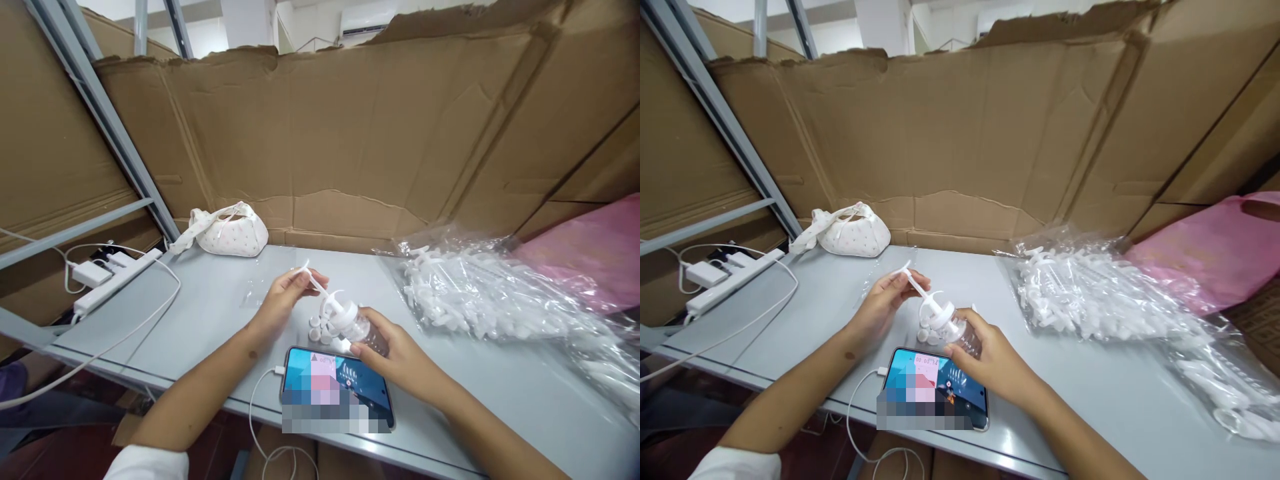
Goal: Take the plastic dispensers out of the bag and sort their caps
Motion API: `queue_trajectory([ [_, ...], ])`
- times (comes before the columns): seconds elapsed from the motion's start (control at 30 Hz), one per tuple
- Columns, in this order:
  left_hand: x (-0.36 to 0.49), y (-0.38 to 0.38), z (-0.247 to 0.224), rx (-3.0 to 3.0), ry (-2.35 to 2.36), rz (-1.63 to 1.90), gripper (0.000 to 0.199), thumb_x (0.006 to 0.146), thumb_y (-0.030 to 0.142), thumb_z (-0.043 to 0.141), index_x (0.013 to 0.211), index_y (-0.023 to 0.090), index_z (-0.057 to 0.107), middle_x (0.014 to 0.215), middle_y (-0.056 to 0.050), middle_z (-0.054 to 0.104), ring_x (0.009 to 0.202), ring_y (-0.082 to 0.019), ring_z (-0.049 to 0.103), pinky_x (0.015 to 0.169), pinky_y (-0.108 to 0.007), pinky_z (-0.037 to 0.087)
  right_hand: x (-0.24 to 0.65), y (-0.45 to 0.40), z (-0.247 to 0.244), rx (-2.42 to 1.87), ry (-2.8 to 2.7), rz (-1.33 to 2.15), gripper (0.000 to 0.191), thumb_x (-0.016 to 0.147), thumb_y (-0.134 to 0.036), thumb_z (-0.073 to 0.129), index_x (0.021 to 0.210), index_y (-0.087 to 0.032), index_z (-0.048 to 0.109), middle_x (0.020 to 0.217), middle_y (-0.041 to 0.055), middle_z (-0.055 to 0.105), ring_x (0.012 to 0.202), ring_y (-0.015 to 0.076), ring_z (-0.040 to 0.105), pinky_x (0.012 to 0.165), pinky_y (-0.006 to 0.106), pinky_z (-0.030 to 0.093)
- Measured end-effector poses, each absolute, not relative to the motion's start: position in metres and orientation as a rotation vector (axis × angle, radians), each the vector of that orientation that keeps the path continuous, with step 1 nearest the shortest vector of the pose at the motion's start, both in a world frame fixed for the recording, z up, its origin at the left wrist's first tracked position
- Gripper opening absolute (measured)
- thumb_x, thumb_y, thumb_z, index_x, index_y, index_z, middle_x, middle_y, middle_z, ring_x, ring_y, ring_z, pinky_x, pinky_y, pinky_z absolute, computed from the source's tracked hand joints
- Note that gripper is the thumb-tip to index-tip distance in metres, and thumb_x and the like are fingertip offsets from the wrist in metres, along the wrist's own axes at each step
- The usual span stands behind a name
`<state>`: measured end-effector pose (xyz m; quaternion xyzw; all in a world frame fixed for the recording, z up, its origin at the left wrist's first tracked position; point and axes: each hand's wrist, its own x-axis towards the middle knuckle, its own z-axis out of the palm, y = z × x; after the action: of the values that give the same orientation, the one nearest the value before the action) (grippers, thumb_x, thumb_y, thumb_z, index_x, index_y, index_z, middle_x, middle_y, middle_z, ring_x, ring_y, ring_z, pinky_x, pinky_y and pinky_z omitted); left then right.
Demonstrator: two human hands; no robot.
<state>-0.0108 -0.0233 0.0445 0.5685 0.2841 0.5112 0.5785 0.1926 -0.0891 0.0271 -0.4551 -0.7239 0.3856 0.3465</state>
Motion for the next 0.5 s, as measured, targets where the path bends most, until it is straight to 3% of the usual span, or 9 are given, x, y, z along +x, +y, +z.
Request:
queue_trajectory([
  [0.2, -0.030, -0.007, 0.060, 1.188, 0.684, 1.485, 0.031, 0.079, 0.045, 0.061, 0.090, 0.017, 0.061, 0.086, -0.004, 0.064, 0.073, -0.013, 0.060, 0.062, -0.024, 0.050, 0.195, -0.091, 0.030, -1.235, -1.911, 0.968, 0.032, 0.083, -0.035, 0.057, 0.112, -0.022, 0.051, 0.089, 0.0036, 0.066, 0.090, 0.0257, 0.062, 0.076, 0.035, 0.047],
  [0.5, -0.020, 0.015, 0.058, 1.574, 0.858, 1.500, 0.026, 0.078, 0.035, 0.063, 0.095, 0.017, 0.057, 0.092, -0.005, 0.063, 0.087, -0.016, 0.061, 0.069, -0.026, 0.052, 0.197, -0.090, 0.030, -1.229, -1.899, 0.912, 0.033, 0.083, -0.035, 0.056, 0.114, -0.022, 0.052, 0.097, 0.0055, 0.067, 0.092, 0.0259, 0.062, 0.076, 0.035, 0.047],
])
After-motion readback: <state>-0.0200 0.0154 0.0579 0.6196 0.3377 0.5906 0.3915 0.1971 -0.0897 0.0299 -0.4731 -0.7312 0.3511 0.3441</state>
